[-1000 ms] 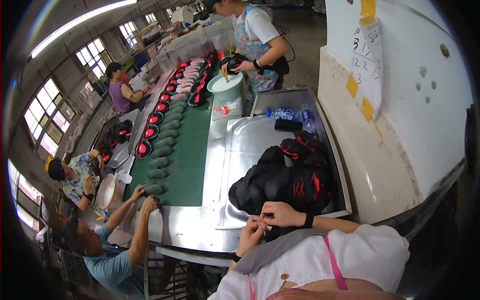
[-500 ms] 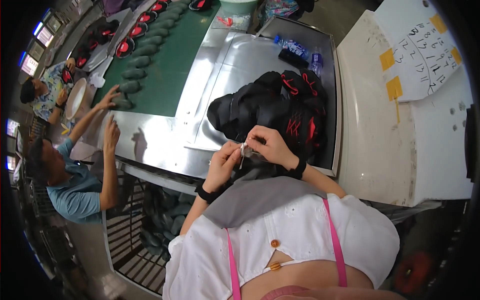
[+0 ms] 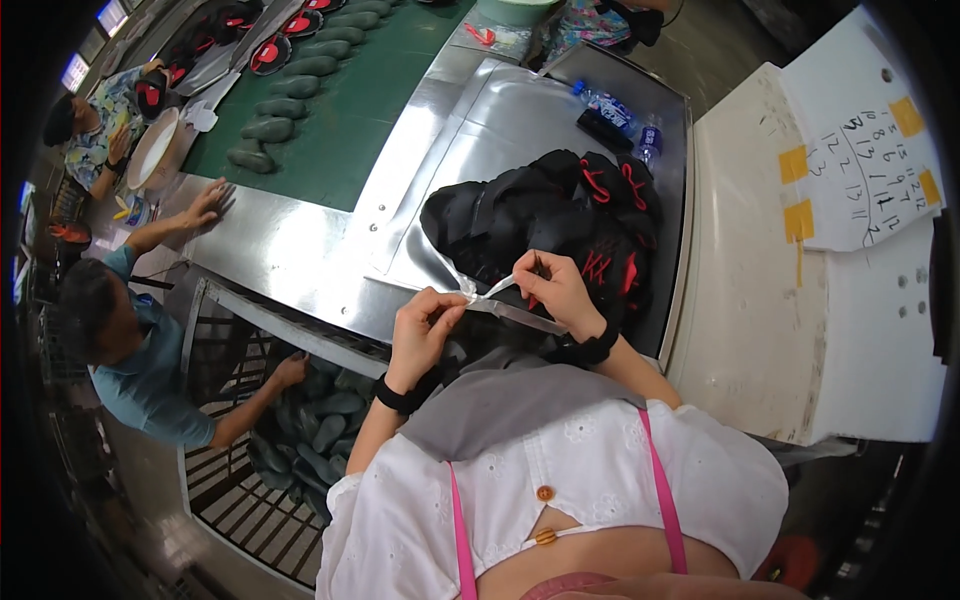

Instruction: The recorder is organizing and inspecting completed shoe uppers in a shoe manufacturing facility.

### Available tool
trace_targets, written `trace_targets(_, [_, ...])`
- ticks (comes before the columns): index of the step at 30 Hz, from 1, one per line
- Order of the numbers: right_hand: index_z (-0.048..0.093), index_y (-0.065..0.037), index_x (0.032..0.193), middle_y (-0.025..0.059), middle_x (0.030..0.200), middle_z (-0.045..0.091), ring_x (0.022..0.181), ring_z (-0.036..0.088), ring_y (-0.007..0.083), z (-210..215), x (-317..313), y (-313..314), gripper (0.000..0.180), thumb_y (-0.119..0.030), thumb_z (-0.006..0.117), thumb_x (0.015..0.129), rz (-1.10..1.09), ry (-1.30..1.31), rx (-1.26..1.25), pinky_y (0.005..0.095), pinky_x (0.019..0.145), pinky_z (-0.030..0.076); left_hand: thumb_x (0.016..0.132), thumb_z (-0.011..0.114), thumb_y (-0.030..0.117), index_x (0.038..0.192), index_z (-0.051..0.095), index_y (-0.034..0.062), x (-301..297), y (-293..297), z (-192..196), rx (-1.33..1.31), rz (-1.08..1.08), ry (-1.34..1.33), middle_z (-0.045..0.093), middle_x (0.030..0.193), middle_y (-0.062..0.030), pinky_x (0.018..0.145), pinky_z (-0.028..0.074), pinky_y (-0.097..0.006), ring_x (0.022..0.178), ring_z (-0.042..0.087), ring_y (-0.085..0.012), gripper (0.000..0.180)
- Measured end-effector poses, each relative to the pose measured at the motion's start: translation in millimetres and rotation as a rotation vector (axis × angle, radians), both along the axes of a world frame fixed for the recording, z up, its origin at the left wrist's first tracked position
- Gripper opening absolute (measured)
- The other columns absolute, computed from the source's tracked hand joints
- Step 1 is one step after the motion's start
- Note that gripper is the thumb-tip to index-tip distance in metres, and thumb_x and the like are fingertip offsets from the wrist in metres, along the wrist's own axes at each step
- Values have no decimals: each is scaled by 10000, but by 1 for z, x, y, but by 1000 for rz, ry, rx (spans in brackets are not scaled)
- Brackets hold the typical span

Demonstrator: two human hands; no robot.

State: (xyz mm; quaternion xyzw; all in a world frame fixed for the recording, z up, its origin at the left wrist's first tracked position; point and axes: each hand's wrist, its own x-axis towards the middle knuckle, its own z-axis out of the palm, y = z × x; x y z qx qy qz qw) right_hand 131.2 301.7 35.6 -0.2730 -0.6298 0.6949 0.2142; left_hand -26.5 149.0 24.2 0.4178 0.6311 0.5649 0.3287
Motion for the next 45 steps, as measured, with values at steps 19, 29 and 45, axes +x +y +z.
trace_targets(19, [559,-6,704,-8,638,525,561,448,45,13,-19,10,83,-19,601,774,31,60,158,191,524,353,766,599,-17,810,575,-2,-13,-21,7,19,152,123,512,692,-50,579,399,-240,611,496,-135,52])
trace_targets(29, [562,-23,719,-28,625,510,554,455,37,29,-14,32,83,-36,589,797,-10,83,280,182,517,347,814,580,20,868,597,3,-13,-8,8,-6,81,119,526,722,-20,586,388,-220,627,484,-90,60])
trace_targets(45, [590,24,960,1,733,576,626,506,41,19,0,14,193,-115,593,827,314,-162,84,177,567,415,811,566,7,916,573,-10,6,-5,-2,44,196,35,562,802,-33,661,434,-215,708,543,-100,107])
